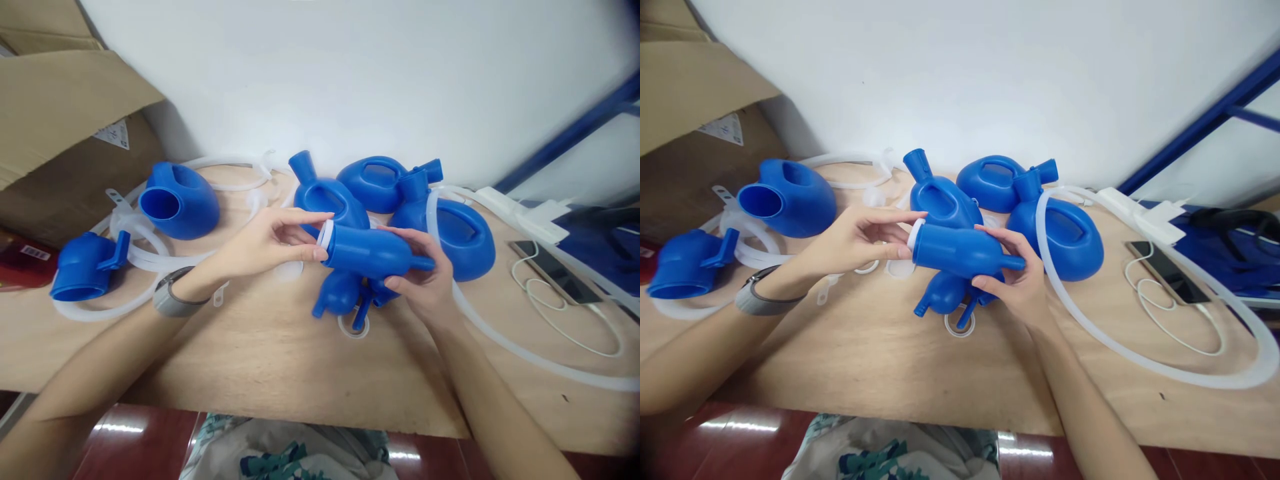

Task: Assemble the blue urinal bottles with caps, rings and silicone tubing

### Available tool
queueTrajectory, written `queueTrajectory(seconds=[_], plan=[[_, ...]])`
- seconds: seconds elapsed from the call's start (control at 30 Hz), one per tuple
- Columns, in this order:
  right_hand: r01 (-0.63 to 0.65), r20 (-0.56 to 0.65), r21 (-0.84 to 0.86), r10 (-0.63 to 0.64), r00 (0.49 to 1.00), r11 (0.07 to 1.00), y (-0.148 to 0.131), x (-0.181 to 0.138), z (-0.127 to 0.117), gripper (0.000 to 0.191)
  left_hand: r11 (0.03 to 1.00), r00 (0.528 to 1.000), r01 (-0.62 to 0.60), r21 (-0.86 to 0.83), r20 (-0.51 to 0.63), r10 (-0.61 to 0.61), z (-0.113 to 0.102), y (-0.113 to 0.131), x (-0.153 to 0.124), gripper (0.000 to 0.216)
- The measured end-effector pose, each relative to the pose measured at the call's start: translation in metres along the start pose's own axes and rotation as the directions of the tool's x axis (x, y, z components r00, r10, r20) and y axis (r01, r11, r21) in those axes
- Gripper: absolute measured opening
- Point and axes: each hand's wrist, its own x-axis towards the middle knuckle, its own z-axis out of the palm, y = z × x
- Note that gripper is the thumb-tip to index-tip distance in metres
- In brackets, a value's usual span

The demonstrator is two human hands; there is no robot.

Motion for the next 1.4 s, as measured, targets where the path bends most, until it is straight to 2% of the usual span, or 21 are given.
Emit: queueTrajectory(seconds=[0.2,0.43,0.6,0.83,1.0,1.4], plan=[[0.063,-0.025,-0.116,-0.067,0.997,0.991,-0.002,-0.003,0.000,0.067,0.994,0.994,0.109,-0.025,0.002,-0.109,-0.005,-0.003,0.002,0.063],[0.085,0.018,-0.259,-0.083,0.996,0.962,-0.010,-0.008,-0.001,0.076,0.958,0.973,0.228,-0.175,0.014,-0.229,-0.005,0.002,0.005,0.048],[0.127,-0.008,-0.230,-0.132,0.991,0.965,-0.006,-0.011,-0.001,0.077,0.927,0.956,0.294,-0.233,0.061,-0.288,-0.005,0.004,0.005,0.049],[0.200,0.028,-0.248,-0.199,0.980,0.948,-0.005,-0.012,0.005,0.078,0.917,0.952,0.305,-0.259,0.042,-0.304,-0.006,0.004,0.005,0.051],[0.201,0.026,-0.307,-0.203,0.979,0.930,-0.005,-0.013,0.004,0.077,0.922,0.954,0.297,-0.247,0.034,-0.298,-0.006,0.005,0.004,0.046],[0.269,0.038,-0.292,-0.270,0.962,0.918,0.003,-0.013,0.004,0.082,0.925,0.955,0.291,-0.243,0.026,-0.294,-0.008,0.005,0.002,0.045]])
